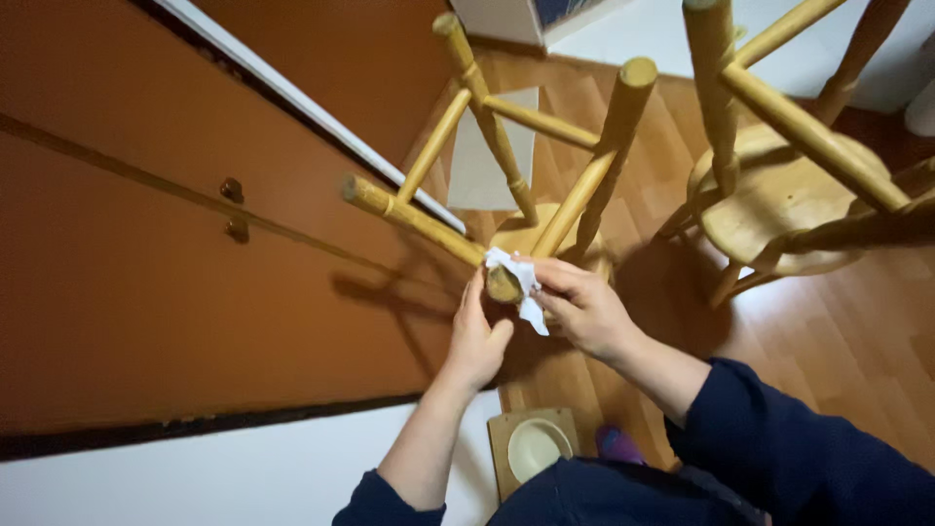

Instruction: The person takes a wipe from a package in a kitchen area and wipes the wooden surfaces of several stools stacked in a hallway.

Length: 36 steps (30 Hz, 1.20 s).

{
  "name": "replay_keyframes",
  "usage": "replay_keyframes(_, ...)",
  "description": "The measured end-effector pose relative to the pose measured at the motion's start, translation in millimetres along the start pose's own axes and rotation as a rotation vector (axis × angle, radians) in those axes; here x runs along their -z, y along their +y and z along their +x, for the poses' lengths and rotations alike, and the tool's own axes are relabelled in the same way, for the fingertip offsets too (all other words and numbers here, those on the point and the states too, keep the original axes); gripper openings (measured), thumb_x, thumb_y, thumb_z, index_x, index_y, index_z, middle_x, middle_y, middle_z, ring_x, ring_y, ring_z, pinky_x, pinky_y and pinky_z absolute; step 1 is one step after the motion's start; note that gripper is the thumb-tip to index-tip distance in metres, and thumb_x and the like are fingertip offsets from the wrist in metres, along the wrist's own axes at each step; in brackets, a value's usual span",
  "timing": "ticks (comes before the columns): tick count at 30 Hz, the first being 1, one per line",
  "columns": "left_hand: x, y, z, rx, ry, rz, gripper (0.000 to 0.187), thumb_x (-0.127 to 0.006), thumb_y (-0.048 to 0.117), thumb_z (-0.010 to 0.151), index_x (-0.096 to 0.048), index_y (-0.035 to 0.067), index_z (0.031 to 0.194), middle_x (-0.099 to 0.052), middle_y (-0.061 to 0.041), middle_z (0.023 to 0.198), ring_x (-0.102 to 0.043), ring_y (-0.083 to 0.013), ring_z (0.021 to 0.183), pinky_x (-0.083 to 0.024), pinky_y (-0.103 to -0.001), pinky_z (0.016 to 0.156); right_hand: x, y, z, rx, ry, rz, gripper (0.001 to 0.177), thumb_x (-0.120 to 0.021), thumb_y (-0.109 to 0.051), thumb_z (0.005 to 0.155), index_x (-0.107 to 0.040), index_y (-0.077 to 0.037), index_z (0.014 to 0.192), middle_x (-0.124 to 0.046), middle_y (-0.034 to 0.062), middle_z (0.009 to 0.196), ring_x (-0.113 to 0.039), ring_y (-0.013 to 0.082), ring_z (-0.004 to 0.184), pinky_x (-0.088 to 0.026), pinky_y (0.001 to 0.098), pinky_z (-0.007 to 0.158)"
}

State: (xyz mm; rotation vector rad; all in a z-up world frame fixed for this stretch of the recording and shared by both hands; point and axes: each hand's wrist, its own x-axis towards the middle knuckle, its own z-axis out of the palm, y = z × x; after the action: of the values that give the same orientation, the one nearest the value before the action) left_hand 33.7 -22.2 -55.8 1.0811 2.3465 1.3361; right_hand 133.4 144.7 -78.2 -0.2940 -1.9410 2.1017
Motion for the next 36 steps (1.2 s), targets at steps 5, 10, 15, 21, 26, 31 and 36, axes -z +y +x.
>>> replay_keyframes(5, -3.8, -8.8, -7.1, 0.038, -0.02, -0.063, 0.081, -0.061, -0.004, 0.081, -0.034, 0.003, 0.157, -0.053, -0.018, 0.143, -0.054, -0.0305, 0.136, -0.043, -0.038, 0.114, -16.5, 11.2, -8.9, 0.275, 0.144, -0.225, 0.047, -0.057, 0.008, 0.085, -0.068, -0.006, 0.129, -0.069, 0.0126, 0.133, -0.068, 0.0234, 0.122, -0.053, 0.0322, 0.1)
replay_keyframes(10, -12.1, -35.1, -1.6, -0.008, -0.065, -0.121, 0.065, -0.068, -0.002, 0.084, -0.049, 0.002, 0.145, -0.055, -0.016, 0.14, -0.059, -0.029, 0.131, -0.047, -0.038, 0.11, -7.4, -8.1, -3.4, 0.221, 0.232, -0.276, 0.037, -0.064, 0.001, 0.092, -0.07, -0.009, 0.127, -0.075, 0.01, 0.121, -0.074, 0.022, 0.111, -0.057, 0.0314, 0.095)
replay_keyframes(15, -29.7, -87.1, 15.0, 0.177, -0.26, -0.052, 0.054, -0.068, 0.004, 0.079, -0.058, 0.004, 0.131, -0.07, -0.014, 0.12, -0.067, -0.0252, 0.116, -0.052, -0.037, 0.095, -11.2, -62.5, 13.9, 0.439, -0.096, -0.544, 0.035, -0.064, -0.008, 0.092, -0.068, -0.007, 0.126, -0.071, 0.0083, 0.116, -0.071, 0.0279, 0.105, -0.058, 0.0346, 0.09)
replay_keyframes(21, -43.1, -112.2, 29.0, -0.086, -0.354, 0.671, 0.027, -0.067, 0.027, 0.103, -0.062, 0.01, 0.123, -0.072, -0.016, 0.113, -0.07, -0.0325, 0.107, -0.056, -0.044, 0.091, 3.1, -95.4, 15.7, 0.704, -0.498, -1.036, 0.023, -0.068, -0.01, 0.077, -0.067, -0.01, 0.1, -0.063, 0.006, 0.1, -0.062, 0.0277, 0.089, -0.053, 0.0391, 0.081)
replay_keyframes(26, -21.7, -73.5, 26.6, 0.103, -0.256, 0.07, 0.052, -0.072, 0.033, 0.095, -0.052, 0.008, 0.136, -0.064, -0.018, 0.125, -0.068, -0.0269, 0.108, -0.054, -0.041, 0.093, 36.8, -67.4, 18.1, 0.609, -0.59, -0.838, 0.02, -0.062, -0.006, 0.081, -0.067, -0.007, 0.1, -0.064, 0.0083, 0.103, -0.061, 0.0302, 0.095, -0.053, 0.0415, 0.086)
replay_keyframes(31, -24.3, -66.2, 33.1, 0.591, -0.268, -0.995, 0.062, -0.073, 0.029, 0.087, -0.053, 0.017, 0.144, -0.06, -0.007, 0.143, -0.065, -0.0145, 0.123, -0.053, -0.033, 0.1, 81.9, -78.1, 14.7, 0.341, -0.227, -1.102, 0.025, -0.07, -0.006, 0.072, -0.071, -0.009, 0.097, -0.067, 0.0089, 0.1, -0.062, 0.0314, 0.101, -0.054, 0.0416, 0.083)
replay_keyframes(36, -29.4, -69.5, 22.2, -0.031, -0.262, 0.267, 0.054, -0.076, 0.03, 0.096, -0.051, 0.008, 0.14, -0.057, -0.016, 0.137, -0.059, -0.0329, 0.123, -0.053, -0.043, 0.098, 38.3, -103.2, 10.7, 0.575, -0.179, -0.587, 0.036, -0.071, 0.0, 0.085, -0.074, -0.011, 0.119, -0.066, 0.0139, 0.14, -0.061, 0.0312, 0.128, -0.052, 0.0432, 0.103)
